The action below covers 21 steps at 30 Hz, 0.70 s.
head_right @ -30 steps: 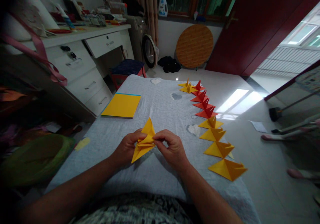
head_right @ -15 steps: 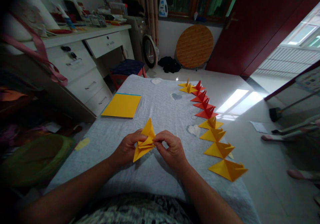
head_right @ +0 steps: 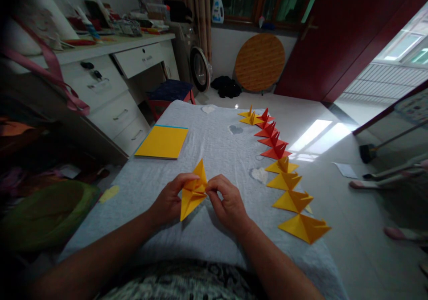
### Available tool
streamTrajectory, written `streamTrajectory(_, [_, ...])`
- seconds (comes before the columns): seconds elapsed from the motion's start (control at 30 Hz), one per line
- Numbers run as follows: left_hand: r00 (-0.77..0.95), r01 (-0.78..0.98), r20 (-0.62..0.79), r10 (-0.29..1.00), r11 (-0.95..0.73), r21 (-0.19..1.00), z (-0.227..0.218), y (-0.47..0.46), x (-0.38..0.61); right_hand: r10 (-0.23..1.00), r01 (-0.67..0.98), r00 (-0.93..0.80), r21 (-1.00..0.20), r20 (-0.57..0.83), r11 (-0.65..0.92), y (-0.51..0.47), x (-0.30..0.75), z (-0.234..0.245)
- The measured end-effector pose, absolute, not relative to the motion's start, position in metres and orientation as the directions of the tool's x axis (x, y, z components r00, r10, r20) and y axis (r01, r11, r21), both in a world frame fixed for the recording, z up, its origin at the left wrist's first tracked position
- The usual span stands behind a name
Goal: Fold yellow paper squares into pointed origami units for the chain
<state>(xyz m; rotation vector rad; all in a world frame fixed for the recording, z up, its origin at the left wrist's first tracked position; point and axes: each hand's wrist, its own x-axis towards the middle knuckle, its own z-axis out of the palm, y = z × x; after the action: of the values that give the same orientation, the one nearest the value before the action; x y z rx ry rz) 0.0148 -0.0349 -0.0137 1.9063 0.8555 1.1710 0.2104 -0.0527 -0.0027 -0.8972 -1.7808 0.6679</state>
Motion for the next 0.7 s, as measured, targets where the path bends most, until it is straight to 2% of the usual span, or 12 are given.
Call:
streamTrajectory(0.2, [0.356, 0.228, 0.486, 0.798, -0.579, 0.783, -0.0162, -0.0317, 0.01, 0.819, 0.289, -0.257, -0.768, 0.513, 0.572, -0.0525, 0.2104, -0.0034])
streamTrajectory(0.37, [0.41, 0.16, 0.585, 0.7, -0.686, 0.71, -0.0131, -0.0284, 0.0085, 0.81, 0.303, -0.27, -0.752, 0.521, 0.585, -0.0524, 0.2106, -0.0069])
streamTrajectory(0.53, [0.467, 0.173, 0.558, 0.686, -0.69, 0.703, -0.0088, -0.0276, 0.0089, 0.81, 0.325, -0.284, -0.743, 0.513, 0.585, -0.0522, 0.2099, -0.0084])
streamTrajectory(0.7, [0.45, 0.191, 0.559, 0.696, -0.687, 0.701, -0.0096, -0.0267, 0.009, 0.809, 0.287, -0.279, -0.759, 0.518, 0.585, -0.0532, 0.2084, -0.0067])
